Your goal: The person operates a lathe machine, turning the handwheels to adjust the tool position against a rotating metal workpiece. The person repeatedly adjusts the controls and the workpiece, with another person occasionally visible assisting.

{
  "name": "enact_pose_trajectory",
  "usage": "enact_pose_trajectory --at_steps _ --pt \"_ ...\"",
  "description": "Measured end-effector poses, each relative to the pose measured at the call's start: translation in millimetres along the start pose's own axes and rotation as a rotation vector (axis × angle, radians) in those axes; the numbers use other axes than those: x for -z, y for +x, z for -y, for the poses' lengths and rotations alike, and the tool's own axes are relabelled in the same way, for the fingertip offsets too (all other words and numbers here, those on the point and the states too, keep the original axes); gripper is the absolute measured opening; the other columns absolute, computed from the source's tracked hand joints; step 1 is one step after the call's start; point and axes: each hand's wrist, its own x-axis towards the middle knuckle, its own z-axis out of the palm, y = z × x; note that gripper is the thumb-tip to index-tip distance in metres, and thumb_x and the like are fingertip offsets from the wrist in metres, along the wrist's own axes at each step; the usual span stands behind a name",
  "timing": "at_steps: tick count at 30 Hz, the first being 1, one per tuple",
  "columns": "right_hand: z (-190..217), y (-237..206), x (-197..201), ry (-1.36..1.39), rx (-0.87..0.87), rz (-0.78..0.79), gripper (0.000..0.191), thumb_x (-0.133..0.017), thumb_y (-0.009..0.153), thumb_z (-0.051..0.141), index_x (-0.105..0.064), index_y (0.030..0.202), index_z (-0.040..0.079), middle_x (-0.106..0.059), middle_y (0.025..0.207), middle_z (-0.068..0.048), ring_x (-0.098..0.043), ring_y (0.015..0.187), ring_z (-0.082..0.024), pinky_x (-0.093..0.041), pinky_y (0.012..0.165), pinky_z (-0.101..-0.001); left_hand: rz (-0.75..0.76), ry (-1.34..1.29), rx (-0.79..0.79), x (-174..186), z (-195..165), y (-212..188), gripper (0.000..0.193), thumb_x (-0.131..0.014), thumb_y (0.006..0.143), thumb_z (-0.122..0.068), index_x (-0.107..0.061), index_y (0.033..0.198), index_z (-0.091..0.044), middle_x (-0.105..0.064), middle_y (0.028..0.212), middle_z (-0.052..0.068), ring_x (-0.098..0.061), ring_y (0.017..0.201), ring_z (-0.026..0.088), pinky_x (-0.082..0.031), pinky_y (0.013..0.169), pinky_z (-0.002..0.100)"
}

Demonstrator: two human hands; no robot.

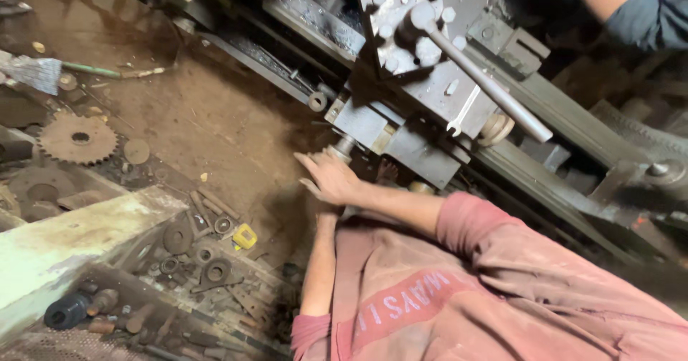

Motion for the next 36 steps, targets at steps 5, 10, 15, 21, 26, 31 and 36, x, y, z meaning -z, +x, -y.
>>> enact_pose_trajectory --at_steps 5,10,15,21,26,31,36 --pt "22.4 78.2 -1.7 -0.195 -0.338 0.484 0.056 -0.06 0.089 0.052 -0.061 0.131 0.014 -0.072 0.116 -0.011 -0.071 0.106 -0.033 -0.044 0.096 -0.0651 0.005 -0.007 0.012 6.0 4.5 6.7 0.042 -0.062 0.088 -0.04 -0.068 0.117 -0.011 -0.069 0.114 0.012 -0.066 0.104 0.029 -0.05 0.091 0.044" --pt "18.3 86.7 -13.0 -0.2 -0.407 0.445 0.038 -0.057 0.092 0.038 -0.065 0.123 0.018 -0.072 0.112 -0.01 -0.072 0.1 -0.033 -0.043 0.093 -0.069 -0.022 -0.048 0.036 14.4 7.4 8.2 0.045 -0.06 0.09 -0.04 -0.066 0.122 -0.01 -0.068 0.119 0.011 -0.064 0.108 0.028 -0.048 0.095 0.043" --pt "2.3 45.5 -17.5 -0.108 -0.276 0.386 0.057 -0.067 0.085 0.028 -0.059 0.141 0.019 -0.075 0.102 -0.021 -0.073 0.099 -0.038 -0.048 0.1 -0.0517 -0.049 -0.161 0.116 16.2 15.2 14.1 0.047 -0.059 0.092 -0.04 -0.064 0.128 -0.009 -0.067 0.125 0.011 -0.063 0.113 0.027 -0.047 0.099 0.042" --pt "-10.7 -0.9 -9.9 -0.017 0.142 -0.011 0.045 -0.072 0.078 0.022 -0.061 0.119 0.006 -0.063 0.128 -0.026 -0.055 0.124 -0.042 -0.041 0.11 -0.0564 0.071 -0.54 0.2 30.1 36.4 43.5 0.051 -0.057 0.094 -0.04 -0.062 0.134 -0.009 -0.066 0.131 0.01 -0.062 0.119 0.025 -0.046 0.103 0.041" --pt "-30.0 -27.6 -16.2 -0.007 0.341 -0.183 0.051 -0.072 0.086 0.019 -0.058 0.135 0.013 -0.053 0.147 -0.023 -0.048 0.141 -0.039 -0.035 0.122 -0.055 0.452 -1.203 0.092 71.9 68.9 66.9 0.054 -0.055 0.095 -0.039 -0.061 0.139 -0.008 -0.065 0.136 0.009 -0.06 0.123 0.024 -0.044 0.107 0.04" --pt "-35.6 -29.8 -19.5 -0.005 0.345 -0.197 0.071 -0.071 0.086 0.021 -0.044 0.151 0.01 -0.05 0.15 -0.018 -0.044 0.145 -0.036 -0.029 0.121 -0.0611 0.832 -1.404 0.195 103.8 74.3 77.1 0.063 -0.054 0.097 -0.047 -0.051 0.149 -0.011 -0.058 0.147 0.006 -0.054 0.132 0.021 -0.039 0.113 0.04" --pt "-33.5 -32.7 -17.3 -0.058 0.34 -0.256 0.074 -0.068 0.095 0.023 -0.033 0.157 0.004 -0.043 0.16 -0.016 -0.04 0.15 -0.035 -0.026 0.125 -0.0625 0.921 -1.281 0.1 115.4 56.2 80.1 0.067 -0.065 0.093 -0.053 -0.05 0.148 -0.018 -0.063 0.122 0.001 -0.058 0.095 0.017 -0.045 0.072 0.032"
